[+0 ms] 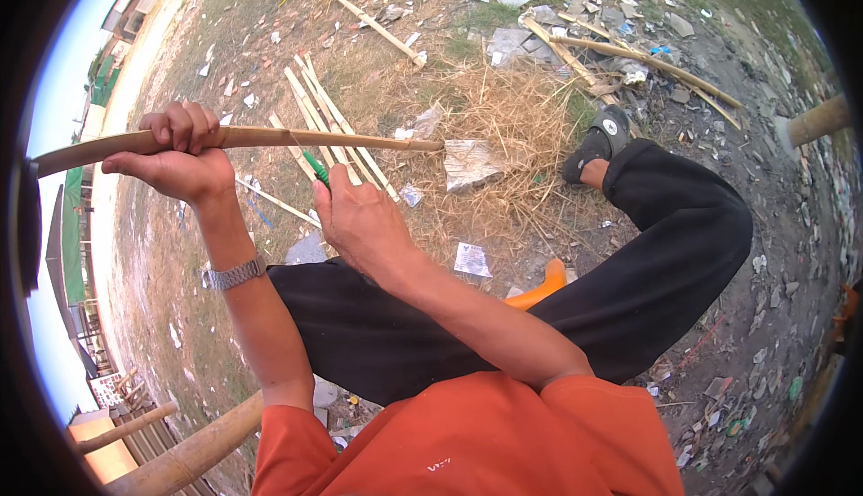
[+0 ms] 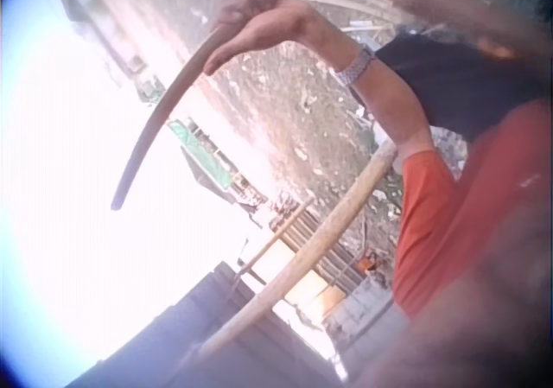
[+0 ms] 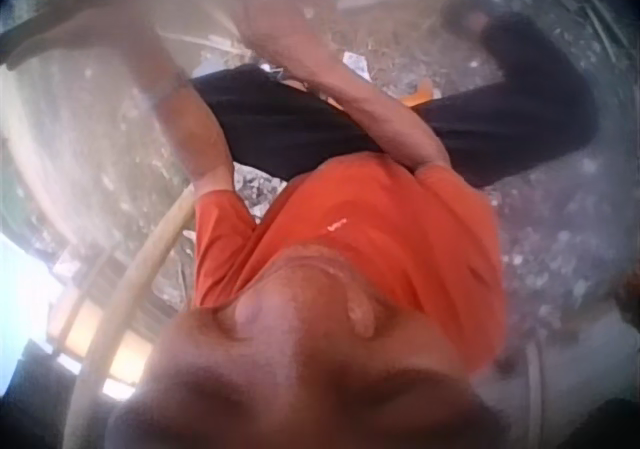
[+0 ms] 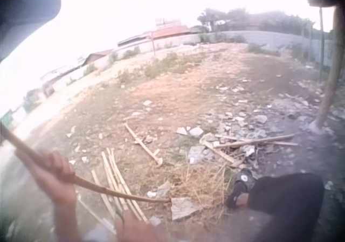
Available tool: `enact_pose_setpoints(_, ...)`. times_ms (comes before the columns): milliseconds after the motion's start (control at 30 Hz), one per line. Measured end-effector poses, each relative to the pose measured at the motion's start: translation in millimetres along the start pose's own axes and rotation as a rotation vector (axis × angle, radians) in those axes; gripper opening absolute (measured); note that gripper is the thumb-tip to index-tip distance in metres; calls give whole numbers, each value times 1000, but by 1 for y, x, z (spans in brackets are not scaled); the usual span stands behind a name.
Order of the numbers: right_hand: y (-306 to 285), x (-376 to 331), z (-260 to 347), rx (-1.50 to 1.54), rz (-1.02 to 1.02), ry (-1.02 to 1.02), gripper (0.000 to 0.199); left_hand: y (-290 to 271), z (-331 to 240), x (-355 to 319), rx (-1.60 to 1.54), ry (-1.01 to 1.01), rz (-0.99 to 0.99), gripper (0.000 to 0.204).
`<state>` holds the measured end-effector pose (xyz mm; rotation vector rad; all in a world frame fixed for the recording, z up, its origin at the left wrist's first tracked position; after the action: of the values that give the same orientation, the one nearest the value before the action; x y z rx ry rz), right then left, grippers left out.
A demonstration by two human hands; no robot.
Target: The person holds a long bamboo stick in their left hand and uses a green-handled knife in their right hand to scrape and sharpen the surface of the stick. The person repeatedly scrapes along the length of the bamboo, removing thin shavings.
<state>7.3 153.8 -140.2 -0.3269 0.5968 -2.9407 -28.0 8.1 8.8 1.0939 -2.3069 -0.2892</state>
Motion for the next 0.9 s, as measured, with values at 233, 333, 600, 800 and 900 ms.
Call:
enact_pose_setpoints(233,12,10,-55,-170,45,138,35,1,-1,1,57,26,-149,70)
enact_pose_setpoints(333,24,4,-64,1,80,31,37,3,-1,-1,66,53,-150,70)
enact_pose_setpoints(600,18,12,-104,-199,97,111,32,3,-1,-1,97,67,-141,70)
enact_pose_setpoints(800,28,6,-130,-277,60,273,35,2,0,7,50,13,-235,71)
enact_pose_setpoints(900,25,12,-131,-217,116,272,35,1,1,9,70,22,-179,71)
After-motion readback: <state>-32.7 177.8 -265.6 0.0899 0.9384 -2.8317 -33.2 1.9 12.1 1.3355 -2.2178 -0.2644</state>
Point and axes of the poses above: each hand's wrist, its own x-axis towards the middle knuckle, its own y-axis out of the palm, z = x × y, the point moved 1 cm from there along x, towards the middle knuckle, and after that the axes turned 15 degrees about -z, right-handed, at the moved point
